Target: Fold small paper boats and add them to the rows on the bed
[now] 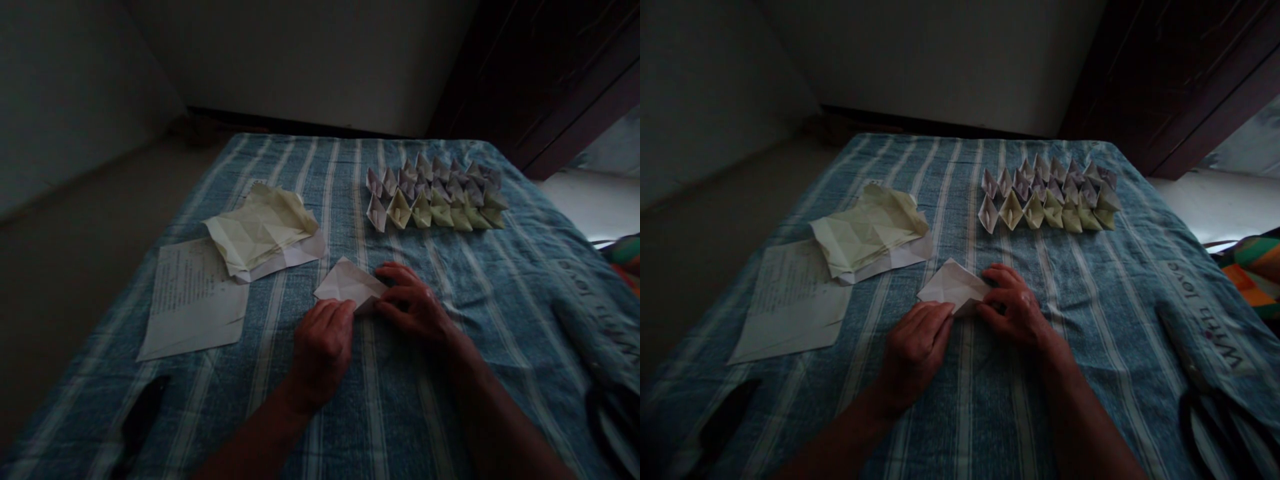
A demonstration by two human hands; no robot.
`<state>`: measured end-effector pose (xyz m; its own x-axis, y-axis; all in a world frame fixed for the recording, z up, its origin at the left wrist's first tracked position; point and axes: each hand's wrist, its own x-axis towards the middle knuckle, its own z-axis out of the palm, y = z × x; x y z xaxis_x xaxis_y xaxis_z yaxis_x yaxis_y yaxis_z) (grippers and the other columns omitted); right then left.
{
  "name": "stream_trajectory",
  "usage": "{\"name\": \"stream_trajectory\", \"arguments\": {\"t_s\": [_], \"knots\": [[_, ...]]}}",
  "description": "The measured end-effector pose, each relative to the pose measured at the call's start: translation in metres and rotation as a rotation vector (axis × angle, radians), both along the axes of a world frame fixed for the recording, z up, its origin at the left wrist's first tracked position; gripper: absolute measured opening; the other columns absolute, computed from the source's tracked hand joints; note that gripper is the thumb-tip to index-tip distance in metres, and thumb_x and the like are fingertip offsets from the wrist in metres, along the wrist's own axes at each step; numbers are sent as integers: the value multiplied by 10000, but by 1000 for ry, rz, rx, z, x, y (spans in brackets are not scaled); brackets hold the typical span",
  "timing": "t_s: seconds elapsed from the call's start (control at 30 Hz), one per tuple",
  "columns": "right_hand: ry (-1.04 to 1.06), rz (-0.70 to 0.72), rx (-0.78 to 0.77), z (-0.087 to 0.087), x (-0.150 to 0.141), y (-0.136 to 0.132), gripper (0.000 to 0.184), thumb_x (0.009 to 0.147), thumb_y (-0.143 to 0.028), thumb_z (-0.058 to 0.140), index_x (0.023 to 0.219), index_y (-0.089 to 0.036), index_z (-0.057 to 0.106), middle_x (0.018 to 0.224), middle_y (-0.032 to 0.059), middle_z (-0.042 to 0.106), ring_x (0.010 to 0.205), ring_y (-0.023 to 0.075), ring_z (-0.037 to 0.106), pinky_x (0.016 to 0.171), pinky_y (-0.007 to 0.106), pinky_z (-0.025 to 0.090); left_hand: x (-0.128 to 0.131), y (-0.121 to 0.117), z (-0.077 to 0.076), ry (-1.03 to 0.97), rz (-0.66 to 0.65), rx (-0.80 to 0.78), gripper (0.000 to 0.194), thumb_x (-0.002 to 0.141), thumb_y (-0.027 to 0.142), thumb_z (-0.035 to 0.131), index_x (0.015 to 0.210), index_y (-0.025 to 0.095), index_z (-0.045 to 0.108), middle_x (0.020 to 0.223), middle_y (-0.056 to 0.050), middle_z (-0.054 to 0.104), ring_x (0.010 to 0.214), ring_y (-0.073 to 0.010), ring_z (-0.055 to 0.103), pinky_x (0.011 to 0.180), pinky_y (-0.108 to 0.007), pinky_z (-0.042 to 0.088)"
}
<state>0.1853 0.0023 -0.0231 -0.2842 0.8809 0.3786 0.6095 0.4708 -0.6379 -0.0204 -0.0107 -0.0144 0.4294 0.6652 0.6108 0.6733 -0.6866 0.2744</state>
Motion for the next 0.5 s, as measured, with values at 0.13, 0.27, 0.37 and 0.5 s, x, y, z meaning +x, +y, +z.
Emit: {"name": "stream_trajectory", "arguments": {"t_s": [0.13,0.27,0.37,0.5], "knots": [[-4,-56,25,-4,-4,1,156,833,-237,643,682,-201,650,1147,103,631,1221,282,496,994,493,453,1,0,0,5,7,4,130,889,88,508,980,92,602,794,-91,663,778,-209,641,744,-351,573],[3,-94,52,-8,-6,1,157,824,-244,651,677,-202,613,1146,107,630,1192,276,519,980,488,463,1,0,-1,11,21,8,144,890,88,500,992,75,601,786,-96,649,784,-215,630,742,-355,572],[-1,-119,58,-9,-6,1,162,821,-252,649,675,-207,595,1140,104,631,1171,273,532,972,490,467,0,0,-2,21,26,8,161,884,72,496,1004,66,601,786,-95,643,784,-215,625,743,-353,570],[-22,-161,51,-10,-7,1,172,801,-271,671,667,-215,579,1134,96,631,1159,279,536,966,504,464,0,0,-2,19,33,15,171,880,67,495,1002,76,614,795,-92,642,791,-213,619,751,-353,567]]}}
